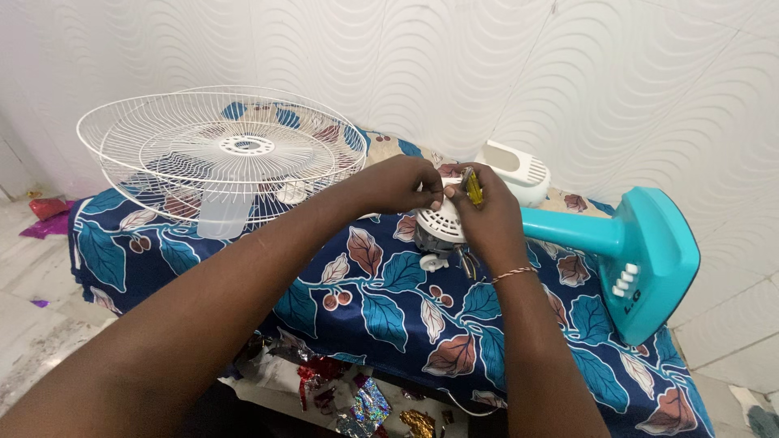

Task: The person uses a screwdriver to loosen and remove screws from the central hub of a disassembled electric fan. They hold the fan motor housing steady with one hand while turning the screwdriver with the other, gradually detaching the central plastic cap from the motor shaft.

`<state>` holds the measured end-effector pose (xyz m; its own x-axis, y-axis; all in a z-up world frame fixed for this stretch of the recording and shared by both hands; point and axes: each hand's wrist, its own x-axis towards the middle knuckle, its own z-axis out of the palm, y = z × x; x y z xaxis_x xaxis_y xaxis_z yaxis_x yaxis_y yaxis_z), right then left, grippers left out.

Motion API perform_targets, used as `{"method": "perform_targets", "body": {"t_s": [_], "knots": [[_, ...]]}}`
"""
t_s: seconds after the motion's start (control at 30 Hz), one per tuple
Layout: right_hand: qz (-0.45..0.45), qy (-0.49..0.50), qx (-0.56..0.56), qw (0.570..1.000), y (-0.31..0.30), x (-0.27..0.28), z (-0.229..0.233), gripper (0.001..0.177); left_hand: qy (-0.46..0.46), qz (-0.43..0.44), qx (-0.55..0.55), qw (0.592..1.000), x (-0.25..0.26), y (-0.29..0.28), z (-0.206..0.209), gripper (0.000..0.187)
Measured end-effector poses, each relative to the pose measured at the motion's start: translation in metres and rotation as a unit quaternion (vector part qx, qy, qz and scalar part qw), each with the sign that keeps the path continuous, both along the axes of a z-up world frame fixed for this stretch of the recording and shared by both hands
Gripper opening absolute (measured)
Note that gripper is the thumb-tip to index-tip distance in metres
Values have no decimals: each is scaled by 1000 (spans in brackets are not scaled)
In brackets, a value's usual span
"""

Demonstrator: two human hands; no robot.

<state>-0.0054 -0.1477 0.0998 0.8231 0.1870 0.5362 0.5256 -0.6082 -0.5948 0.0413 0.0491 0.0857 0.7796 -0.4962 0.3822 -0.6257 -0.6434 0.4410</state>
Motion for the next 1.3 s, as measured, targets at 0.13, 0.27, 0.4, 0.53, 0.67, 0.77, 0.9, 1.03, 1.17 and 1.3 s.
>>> {"method": "perform_targets", "body": {"t_s": [0.13, 0.27, 0.4, 0.53, 0.67, 0.77, 0.9, 1.03, 1.17, 1.3], "knots": [[-13, 43, 0, 999, 1, 1, 1, 34, -125, -27, 63, 990, 5, -2, -13, 29], [4, 14, 6, 1000, 2, -1, 1, 33, -260, -19, 112, 959, 3, -4, -21, 36], [-5, 8, -2, 1000, 2, -1, 0, 34, -133, 86, 193, 968, 2, -11, -11, 31], [3, -18, -13, 1000, 2, 0, -1, 34, -91, 110, 75, 987, -1, -7, -3, 35], [9, -17, 2, 1000, 2, -1, -1, 35, -57, 156, -141, 976, -18, 11, -23, 34], [5, -13, 5, 1000, 1, -1, -1, 33, -54, 177, -241, 953, -43, 18, -62, 32], [-3, 13, 9, 1000, 4, 0, -3, 32, 123, 150, -334, 922, -69, 18, -108, 18], [5, -47, -9, 999, 3, -1, -4, 33, 52, 202, -176, 962, -61, 20, -117, 22], [0, -13, 0, 1000, 2, 0, -5, 33, 68, 192, -218, 954, -52, 27, -112, 27], [10, -22, 12, 1000, 0, 2, -7, 33, 185, 277, -324, 886, -38, 19, -99, 48]]}}
